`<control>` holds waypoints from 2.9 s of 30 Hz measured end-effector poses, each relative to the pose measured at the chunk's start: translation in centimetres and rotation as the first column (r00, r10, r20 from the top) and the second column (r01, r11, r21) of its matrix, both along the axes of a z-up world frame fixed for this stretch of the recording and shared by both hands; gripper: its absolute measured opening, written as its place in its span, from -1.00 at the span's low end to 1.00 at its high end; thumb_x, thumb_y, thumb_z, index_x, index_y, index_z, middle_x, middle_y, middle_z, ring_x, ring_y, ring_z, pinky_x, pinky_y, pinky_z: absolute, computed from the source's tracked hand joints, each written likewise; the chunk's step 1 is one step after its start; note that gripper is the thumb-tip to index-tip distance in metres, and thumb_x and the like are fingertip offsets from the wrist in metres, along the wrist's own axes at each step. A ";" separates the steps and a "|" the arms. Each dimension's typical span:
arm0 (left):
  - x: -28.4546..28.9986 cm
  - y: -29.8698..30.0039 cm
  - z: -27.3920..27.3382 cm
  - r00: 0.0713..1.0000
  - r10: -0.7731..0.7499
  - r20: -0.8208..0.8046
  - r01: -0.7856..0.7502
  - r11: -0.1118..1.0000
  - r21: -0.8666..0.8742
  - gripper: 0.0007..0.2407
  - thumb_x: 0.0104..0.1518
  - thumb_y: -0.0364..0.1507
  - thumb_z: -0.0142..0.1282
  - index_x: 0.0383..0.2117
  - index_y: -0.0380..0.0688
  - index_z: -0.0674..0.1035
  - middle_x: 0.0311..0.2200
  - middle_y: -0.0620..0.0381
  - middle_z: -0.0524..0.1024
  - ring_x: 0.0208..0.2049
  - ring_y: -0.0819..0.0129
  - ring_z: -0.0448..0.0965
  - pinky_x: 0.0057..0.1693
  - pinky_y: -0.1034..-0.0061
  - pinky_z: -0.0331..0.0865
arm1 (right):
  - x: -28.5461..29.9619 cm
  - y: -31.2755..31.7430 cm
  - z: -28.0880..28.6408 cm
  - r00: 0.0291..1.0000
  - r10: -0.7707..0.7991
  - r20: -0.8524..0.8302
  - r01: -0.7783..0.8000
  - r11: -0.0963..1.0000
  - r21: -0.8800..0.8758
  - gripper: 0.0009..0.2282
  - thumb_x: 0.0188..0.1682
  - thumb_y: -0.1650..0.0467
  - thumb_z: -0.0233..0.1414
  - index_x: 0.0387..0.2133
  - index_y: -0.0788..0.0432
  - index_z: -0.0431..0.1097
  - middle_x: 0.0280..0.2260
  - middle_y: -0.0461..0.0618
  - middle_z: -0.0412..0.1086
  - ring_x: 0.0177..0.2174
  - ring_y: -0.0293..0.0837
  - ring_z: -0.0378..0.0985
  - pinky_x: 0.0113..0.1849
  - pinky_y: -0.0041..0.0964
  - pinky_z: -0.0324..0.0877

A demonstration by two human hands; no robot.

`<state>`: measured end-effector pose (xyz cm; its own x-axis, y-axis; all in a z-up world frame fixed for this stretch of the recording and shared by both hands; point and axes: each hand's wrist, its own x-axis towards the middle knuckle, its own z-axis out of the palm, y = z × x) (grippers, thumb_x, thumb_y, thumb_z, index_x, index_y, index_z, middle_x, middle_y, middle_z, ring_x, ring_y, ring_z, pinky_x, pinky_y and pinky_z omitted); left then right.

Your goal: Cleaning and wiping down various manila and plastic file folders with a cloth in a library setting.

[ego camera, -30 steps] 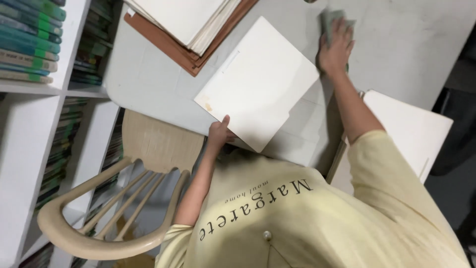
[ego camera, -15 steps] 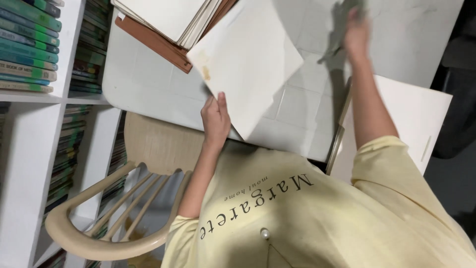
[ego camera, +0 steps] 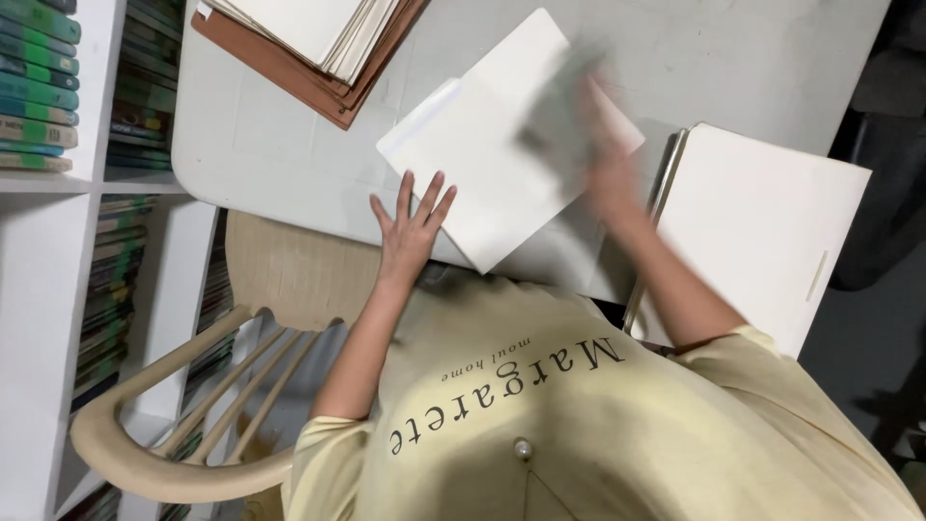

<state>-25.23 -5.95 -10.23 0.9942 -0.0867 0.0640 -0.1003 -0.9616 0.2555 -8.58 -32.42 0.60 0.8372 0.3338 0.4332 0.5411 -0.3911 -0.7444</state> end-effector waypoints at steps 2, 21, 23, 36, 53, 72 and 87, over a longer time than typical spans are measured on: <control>-1.3 0.9 -0.8 0.947 -0.055 0.317 0.021 0.994 0.109 -0.69 0.24 -0.55 0.04 0.08 0.15 0.54 0.42 0.34 0.21 0.35 -0.12 0.19 0.01 -0.63 0.14 | -7.0 5.6 -4.7 0.825 0.481 -0.297 -0.338 0.840 0.424 -0.63 0.13 0.37 -0.02 0.18 0.26 0.27 0.13 0.13 0.26 0.21 0.14 0.17 0.22 -0.07 0.03; -2.2 1.9 -2.7 0.986 0.138 -0.089 -0.137 0.990 0.021 -0.19 0.00 -0.75 -0.03 0.41 0.44 0.16 0.47 0.53 -0.08 0.46 -0.20 -0.17 0.21 -0.75 -0.29 | 1.1 11.6 -9.5 0.901 0.433 -0.041 -0.314 0.583 -0.749 -0.46 0.05 0.39 -0.09 0.36 -0.20 0.11 0.41 -0.22 -0.04 0.36 0.03 -0.06 0.25 0.26 0.07; -2.3 1.9 -3.3 0.994 0.111 -0.014 -0.110 0.991 0.078 -0.16 -0.01 -0.80 -0.03 0.43 0.41 0.16 0.48 0.51 -0.11 0.47 -0.16 -0.16 0.20 -0.75 -0.29 | 7.7 10.3 -7.8 0.997 0.060 -0.050 -0.078 0.785 -0.614 -0.63 0.21 0.37 -0.28 0.23 0.07 0.31 0.23 0.12 0.27 0.20 0.13 0.26 0.19 0.15 0.10; 12.0 -6.4 7.7 0.944 -0.174 -0.282 -0.188 0.419 -0.888 -0.29 0.17 0.23 -0.70 0.43 0.23 -0.21 0.51 -0.14 -0.29 0.44 -0.41 -0.15 0.32 -0.42 -0.05 | 4.3 10.4 -4.0 0.756 0.215 -0.619 0.113 0.888 0.446 -0.21 0.04 -0.19 -0.19 0.42 -0.03 -0.12 0.41 0.36 -0.14 0.37 0.41 -0.13 0.27 0.42 -0.11; 13.8 0.7 0.6 0.921 0.004 -0.390 -0.016 0.999 -0.028 -0.43 0.33 -0.10 -0.14 0.46 0.24 0.00 0.49 0.26 -0.29 0.48 0.16 -0.32 0.41 -0.21 -0.18 | 14.4 0.6 -12.8 0.895 -0.442 -0.066 0.207 0.540 -0.816 -0.39 0.15 0.54 -0.14 0.46 -0.08 -0.19 0.45 0.00 -0.26 0.39 0.14 -0.28 0.30 0.43 -0.27; 19.5 -3.7 3.6 0.963 -0.107 -0.249 0.147 0.978 0.150 -0.58 0.29 -0.55 -0.04 0.31 -0.06 0.36 0.41 -0.03 0.12 0.43 -0.12 -0.01 0.24 -0.56 -0.07 | 7.9 -10.3 -14.9 0.713 -0.664 -0.225 0.444 0.677 -0.587 -0.46 0.34 0.11 -0.09 0.50 -0.13 -0.15 0.46 -0.12 -0.38 0.39 0.24 -0.35 0.17 0.71 -0.10; 31.8 -18.4 0.0 0.613 -0.677 -0.407 0.731 0.681 -0.032 -0.35 -0.63 -0.35 0.64 -0.15 0.18 0.70 -0.02 0.13 0.51 0.17 0.10 0.29 0.28 -0.30 0.13 | -0.5 -4.0 4.0 0.349 -0.526 -0.775 0.898 0.426 0.115 -0.21 0.08 -0.03 0.07 0.25 0.45 0.03 0.17 0.40 0.13 0.22 0.18 0.15 0.26 0.14 0.00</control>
